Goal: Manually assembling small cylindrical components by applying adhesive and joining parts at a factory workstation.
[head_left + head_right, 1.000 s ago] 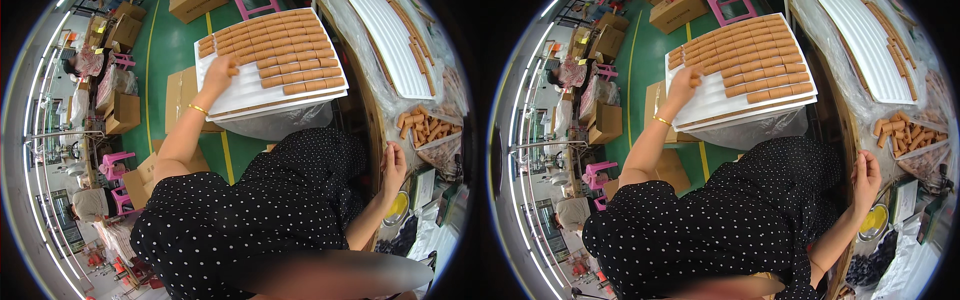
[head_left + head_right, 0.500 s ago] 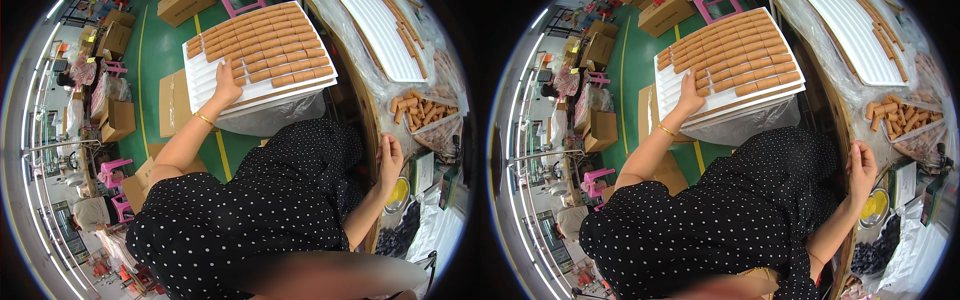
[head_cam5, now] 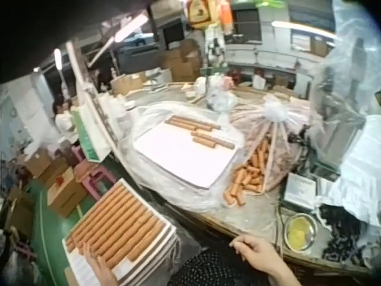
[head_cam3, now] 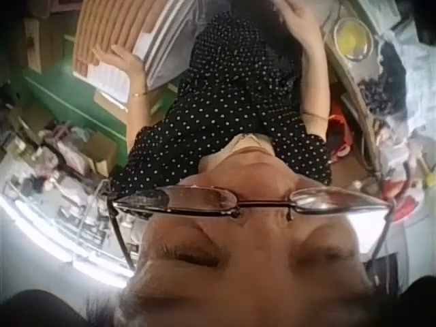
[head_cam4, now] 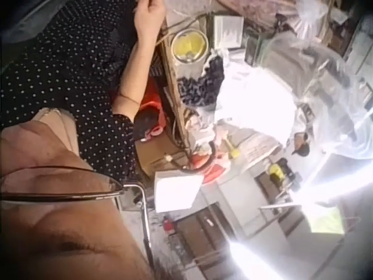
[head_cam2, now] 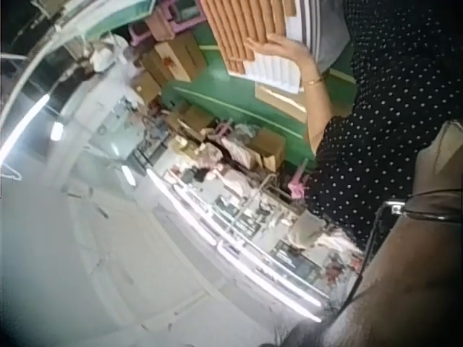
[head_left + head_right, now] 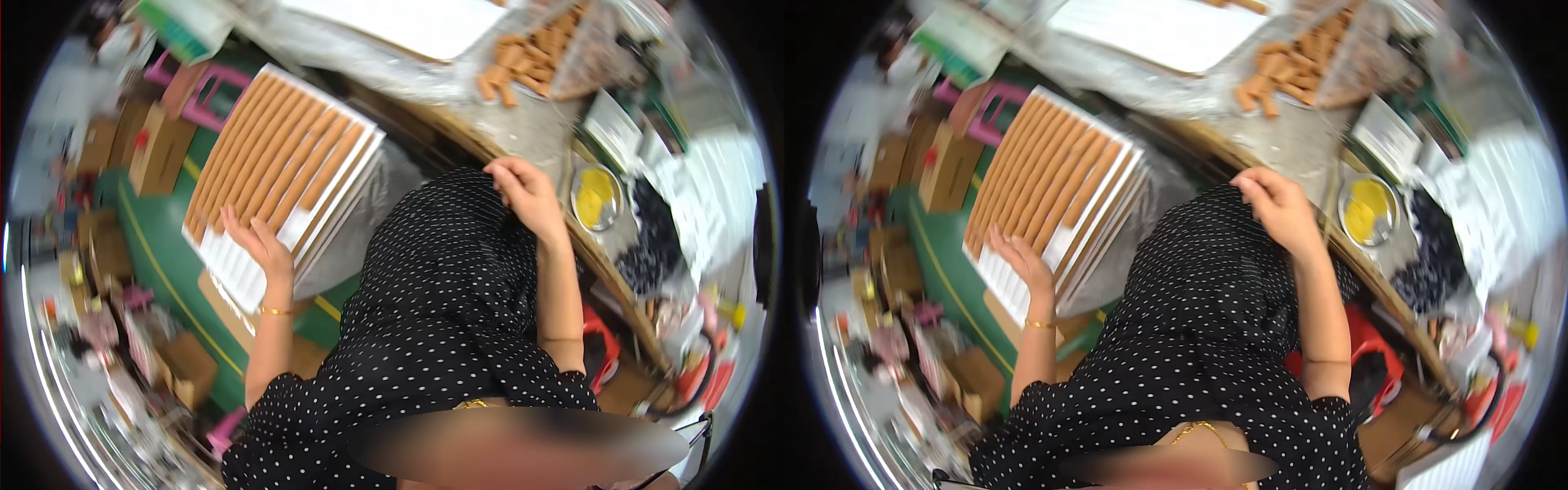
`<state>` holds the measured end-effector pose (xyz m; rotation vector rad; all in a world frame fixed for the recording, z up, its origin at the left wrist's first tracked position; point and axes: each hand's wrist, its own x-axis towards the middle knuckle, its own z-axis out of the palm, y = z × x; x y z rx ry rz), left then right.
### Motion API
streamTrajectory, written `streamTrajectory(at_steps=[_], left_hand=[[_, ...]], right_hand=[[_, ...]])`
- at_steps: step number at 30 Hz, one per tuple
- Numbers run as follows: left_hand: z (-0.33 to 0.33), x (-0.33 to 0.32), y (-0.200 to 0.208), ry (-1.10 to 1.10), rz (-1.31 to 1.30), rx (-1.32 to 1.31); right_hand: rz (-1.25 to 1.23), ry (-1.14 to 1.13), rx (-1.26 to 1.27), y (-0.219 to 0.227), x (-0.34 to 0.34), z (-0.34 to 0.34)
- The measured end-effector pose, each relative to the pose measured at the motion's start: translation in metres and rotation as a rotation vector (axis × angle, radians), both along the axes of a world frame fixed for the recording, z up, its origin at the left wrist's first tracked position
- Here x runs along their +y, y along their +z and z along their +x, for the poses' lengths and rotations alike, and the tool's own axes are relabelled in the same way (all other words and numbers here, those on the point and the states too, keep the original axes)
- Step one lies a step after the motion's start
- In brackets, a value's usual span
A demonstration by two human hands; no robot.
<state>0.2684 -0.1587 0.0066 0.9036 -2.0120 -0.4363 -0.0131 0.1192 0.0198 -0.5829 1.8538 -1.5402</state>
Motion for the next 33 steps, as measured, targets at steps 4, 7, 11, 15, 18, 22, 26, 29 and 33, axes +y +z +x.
streamTrajectory(at_steps=[4,7,11,15,18,22,26,29,33], left_hand=[[-0.107,0.040,-0.003,-0.528,0.099,0.097],[-0.209,0.089,0.009,-1.084,-0.005,-0.102],[-0.314,0.101,-0.007,-1.280,-0.357,-0.227],[-0.349,0.079,-0.006,-1.273,-0.530,-0.554],[-0.359,0.078,-0.006,-1.297,-0.636,-0.611],[-0.365,0.084,0.001,-1.323,-0.616,-0.578],[-0.356,0.099,0.009,-1.247,-0.433,-0.394],[-0.345,0.119,0.015,-1.276,0.072,-0.160],[-0.340,0.150,0.005,-1.376,0.903,-0.042]], right_hand=[[-0.018,-0.133,-0.010,0.003,0.031,0.010],[-0.025,-0.270,-0.012,-0.001,0.067,0.017],[0.062,-0.487,0.027,-0.005,0.119,0.030],[0.125,-0.779,0.187,-0.001,0.164,0.031],[0.292,-1.011,0.398,-0.016,0.218,0.027],[0.590,-1.065,0.593,-0.006,0.251,0.020],[0.885,-0.958,0.747,-0.009,0.262,-0.003],[1.216,-0.811,0.811,-0.013,0.253,-0.021],[1.206,-0.801,0.820,-0.018,0.253,-0.030]])
